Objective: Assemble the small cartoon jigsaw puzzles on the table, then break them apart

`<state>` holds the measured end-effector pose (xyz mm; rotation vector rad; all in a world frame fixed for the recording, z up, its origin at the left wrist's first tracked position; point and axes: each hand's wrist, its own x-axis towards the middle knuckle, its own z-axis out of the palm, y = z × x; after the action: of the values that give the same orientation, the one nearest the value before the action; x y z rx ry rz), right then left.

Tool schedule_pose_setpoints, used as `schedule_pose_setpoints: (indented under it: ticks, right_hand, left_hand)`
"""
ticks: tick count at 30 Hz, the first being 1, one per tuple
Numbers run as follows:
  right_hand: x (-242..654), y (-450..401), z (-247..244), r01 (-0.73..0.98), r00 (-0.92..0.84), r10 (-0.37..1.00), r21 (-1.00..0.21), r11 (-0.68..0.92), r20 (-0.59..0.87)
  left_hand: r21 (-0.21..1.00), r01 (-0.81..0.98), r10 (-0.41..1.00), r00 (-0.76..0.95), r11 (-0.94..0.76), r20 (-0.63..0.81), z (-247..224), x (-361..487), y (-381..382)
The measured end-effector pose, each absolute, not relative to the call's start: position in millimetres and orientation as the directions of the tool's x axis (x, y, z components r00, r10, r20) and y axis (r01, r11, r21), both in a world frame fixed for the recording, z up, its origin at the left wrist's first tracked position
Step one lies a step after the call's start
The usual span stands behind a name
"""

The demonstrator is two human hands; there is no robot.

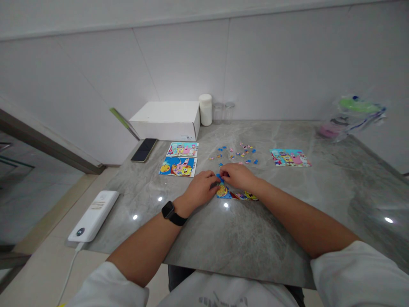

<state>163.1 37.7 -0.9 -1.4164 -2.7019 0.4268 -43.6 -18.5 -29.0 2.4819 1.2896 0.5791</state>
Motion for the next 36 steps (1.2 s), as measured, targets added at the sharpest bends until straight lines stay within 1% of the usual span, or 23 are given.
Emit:
schedule_pose_setpoints:
  ticks: [5, 9, 13, 17, 20, 24, 29, 36]
  right_hand:
    - [161.5, 36.3, 1.8, 0.789, -0.592, 0.8, -0.274, 0.55, -0.1]
    - [160.5, 33.4, 4.6, 0.779, -0.601, 0.795, -0.282, 0.56, -0.081]
    - [162.6, 36.3, 6.0, 0.767, -0.597, 0.801, -0.322, 0.555, -0.044]
    - [172.2, 45.7, 17.6, 0.737, -0.582, 0.812, -0.392, 0.55, 0.046]
    - [185.2, 52.0, 37.1, 0.732, -0.521, 0.843, -0.436, 0.524, 0.138]
    - [206.5, 56.2, 66.1, 0.757, -0.397, 0.883, -0.456, 0.469, 0.249]
    - [230.6, 59.0, 89.3, 0.793, -0.276, 0.907, -0.458, 0.402, 0.32]
    - [253.3, 63.1, 101.4, 0.84, -0.167, 0.909, -0.427, 0.334, 0.382]
  left_hand:
    - [0.435, 0.709, 0.827, 0.524, -0.555, 0.203, -29.2, -43.6, -17.5]
    - [0.442, 0.709, 0.831, 0.518, -0.55, 0.203, -28.5, -44.3, -16.8]
    - [0.478, 0.701, 0.843, 0.497, -0.529, 0.204, -28.2, -45.8, -15.2]
    - [0.545, 0.666, 0.856, 0.456, -0.509, 0.242, -28.0, -46.2, -14.1]
    - [0.583, 0.652, 0.873, 0.404, -0.485, 0.274, -26.2, -45.6, -15.1]
    - [0.612, 0.645, 0.889, 0.344, -0.458, 0.302, -22.2, -44.2, -16.7]
    - [0.629, 0.629, 0.889, 0.324, -0.458, 0.323, -21.8, -43.8, -15.3]
    - [0.64, 0.62, 0.891, 0.311, -0.454, 0.331, -23.2, -43.1, -14.6]
